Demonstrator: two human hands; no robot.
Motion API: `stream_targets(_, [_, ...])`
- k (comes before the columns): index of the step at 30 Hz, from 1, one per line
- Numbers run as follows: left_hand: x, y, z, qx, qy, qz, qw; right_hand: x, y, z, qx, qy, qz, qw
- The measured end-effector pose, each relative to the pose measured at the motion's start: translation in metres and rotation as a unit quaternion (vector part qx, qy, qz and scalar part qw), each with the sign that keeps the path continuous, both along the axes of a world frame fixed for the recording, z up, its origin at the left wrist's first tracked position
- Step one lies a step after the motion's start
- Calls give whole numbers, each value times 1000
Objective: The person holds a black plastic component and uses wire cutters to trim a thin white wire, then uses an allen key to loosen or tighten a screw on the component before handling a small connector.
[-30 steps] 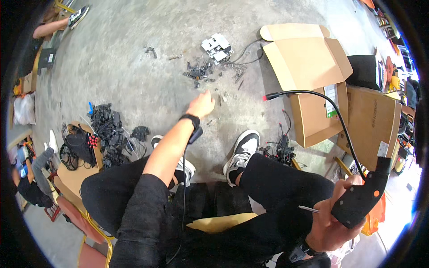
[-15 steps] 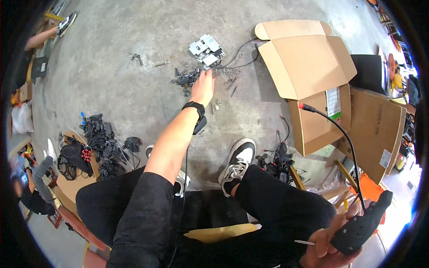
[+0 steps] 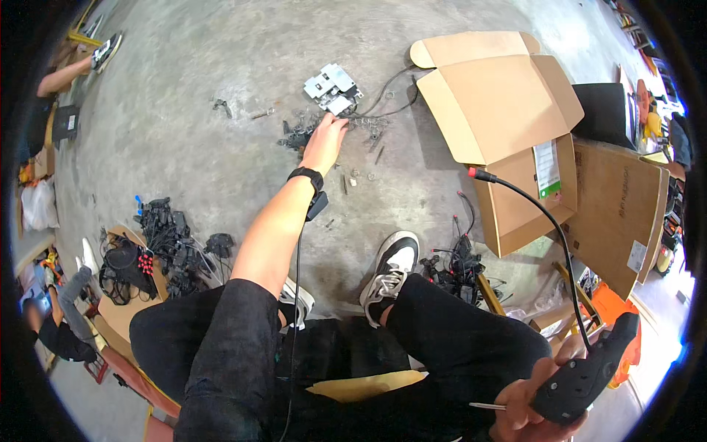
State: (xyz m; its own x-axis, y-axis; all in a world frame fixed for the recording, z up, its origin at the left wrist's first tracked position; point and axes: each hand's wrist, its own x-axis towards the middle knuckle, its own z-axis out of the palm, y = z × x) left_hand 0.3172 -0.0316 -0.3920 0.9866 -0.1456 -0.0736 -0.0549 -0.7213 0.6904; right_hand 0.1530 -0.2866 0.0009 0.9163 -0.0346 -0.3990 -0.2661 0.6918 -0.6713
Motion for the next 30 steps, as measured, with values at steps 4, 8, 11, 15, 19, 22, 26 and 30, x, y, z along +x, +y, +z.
stream_targets(4, [-4, 6, -2, 25, -8, 8, 1000, 5, -62, -15, 154, 116, 262, 946])
stream_targets(8, [3, -5, 16, -83, -7, 18, 996, 12, 4, 7, -146, 16, 1, 989])
stream_targets(11, [-5, 15, 58, -117, 3, 40, 992, 11, 35, 10, -221, 19, -27, 975])
stream_targets(15, [-6, 9, 136, -172, -24, -1, 985, 6, 29, 23, -205, 63, 29, 976])
stream_targets(19, [-34, 15, 233, -353, 31, 7, 935, 5, 41, 32, -70, 24, 50, 996])
stream_targets(22, [-74, 19, 315, -422, 95, -5, 902, 2, 55, 29, -103, -3, 62, 993])
stream_targets(26, [-147, 18, 406, -491, 89, -41, 866, -6, 77, 32, -195, -52, 102, 974])
stream_targets(30, [-216, 33, 446, -583, 84, -12, 808, -40, 106, 51, -251, -172, 171, 937])
